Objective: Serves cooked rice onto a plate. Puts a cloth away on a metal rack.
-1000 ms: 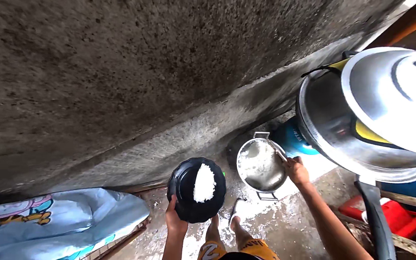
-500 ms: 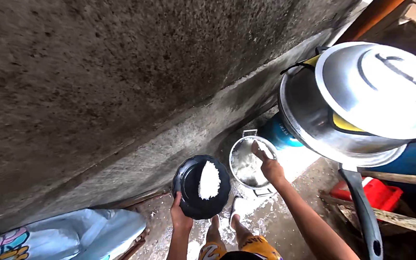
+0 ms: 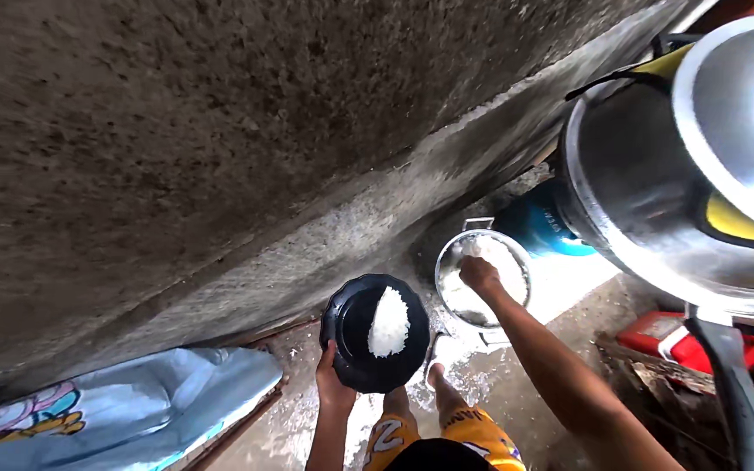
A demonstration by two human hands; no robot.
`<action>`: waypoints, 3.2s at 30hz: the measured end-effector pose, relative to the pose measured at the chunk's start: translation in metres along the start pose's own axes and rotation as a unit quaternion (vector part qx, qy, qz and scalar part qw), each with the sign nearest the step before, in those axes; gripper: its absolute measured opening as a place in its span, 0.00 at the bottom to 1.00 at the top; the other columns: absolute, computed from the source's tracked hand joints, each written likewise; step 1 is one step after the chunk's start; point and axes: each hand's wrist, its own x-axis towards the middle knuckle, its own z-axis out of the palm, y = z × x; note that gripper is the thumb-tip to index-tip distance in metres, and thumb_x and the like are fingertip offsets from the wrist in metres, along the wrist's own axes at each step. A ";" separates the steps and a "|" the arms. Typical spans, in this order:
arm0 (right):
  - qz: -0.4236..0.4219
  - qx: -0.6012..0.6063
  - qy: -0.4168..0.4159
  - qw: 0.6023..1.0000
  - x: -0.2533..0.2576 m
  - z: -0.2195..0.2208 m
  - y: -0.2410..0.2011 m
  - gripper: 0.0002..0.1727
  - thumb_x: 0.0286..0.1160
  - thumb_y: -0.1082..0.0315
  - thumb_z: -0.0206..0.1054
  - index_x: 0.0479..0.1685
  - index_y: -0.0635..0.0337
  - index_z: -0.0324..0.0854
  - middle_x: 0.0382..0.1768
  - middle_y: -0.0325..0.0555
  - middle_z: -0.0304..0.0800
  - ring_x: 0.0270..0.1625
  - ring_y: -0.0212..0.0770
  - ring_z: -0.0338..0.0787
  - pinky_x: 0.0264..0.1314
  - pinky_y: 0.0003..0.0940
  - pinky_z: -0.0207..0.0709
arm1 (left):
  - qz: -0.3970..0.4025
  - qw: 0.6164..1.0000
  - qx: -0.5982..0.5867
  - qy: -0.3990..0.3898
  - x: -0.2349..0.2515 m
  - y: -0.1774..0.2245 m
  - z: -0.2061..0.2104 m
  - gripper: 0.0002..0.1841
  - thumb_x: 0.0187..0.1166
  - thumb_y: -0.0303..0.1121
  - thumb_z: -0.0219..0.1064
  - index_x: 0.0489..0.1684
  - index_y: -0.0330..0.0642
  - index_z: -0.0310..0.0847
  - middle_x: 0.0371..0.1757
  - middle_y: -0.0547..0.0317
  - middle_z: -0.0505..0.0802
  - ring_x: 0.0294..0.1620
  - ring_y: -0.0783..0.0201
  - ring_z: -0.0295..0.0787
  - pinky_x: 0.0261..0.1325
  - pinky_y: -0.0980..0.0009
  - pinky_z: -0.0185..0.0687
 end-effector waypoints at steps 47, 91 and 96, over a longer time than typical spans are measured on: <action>-0.358 0.224 0.307 0.853 -0.212 0.071 0.069 0.25 0.92 0.54 0.52 0.81 0.48 0.78 0.41 0.46 0.91 0.36 0.39 0.90 0.41 0.40 0.88 | -0.072 0.996 -0.041 -0.044 -0.006 -0.019 0.073 0.20 0.93 0.43 0.48 0.70 0.42 0.77 0.57 0.46 0.92 0.58 0.54 0.92 0.59 0.51 0.88; -0.270 0.158 0.106 0.944 -0.237 0.061 0.033 0.25 0.92 0.54 0.50 0.85 0.38 0.75 0.53 0.51 0.95 0.52 0.53 0.95 0.60 0.60 0.85 | -0.039 0.999 -0.024 -0.020 -0.007 -0.021 0.088 0.21 0.94 0.43 0.49 0.73 0.40 0.75 0.61 0.45 0.91 0.60 0.54 0.90 0.61 0.51 0.86; -0.255 0.172 0.087 0.948 -0.210 0.078 0.038 0.26 0.93 0.51 0.50 0.86 0.37 0.73 0.58 0.50 0.94 0.57 0.52 0.94 0.64 0.59 0.83 | -0.026 0.999 -0.020 -0.023 -0.007 -0.026 0.080 0.21 0.94 0.42 0.49 0.74 0.39 0.75 0.62 0.44 0.90 0.62 0.53 0.90 0.64 0.50 0.86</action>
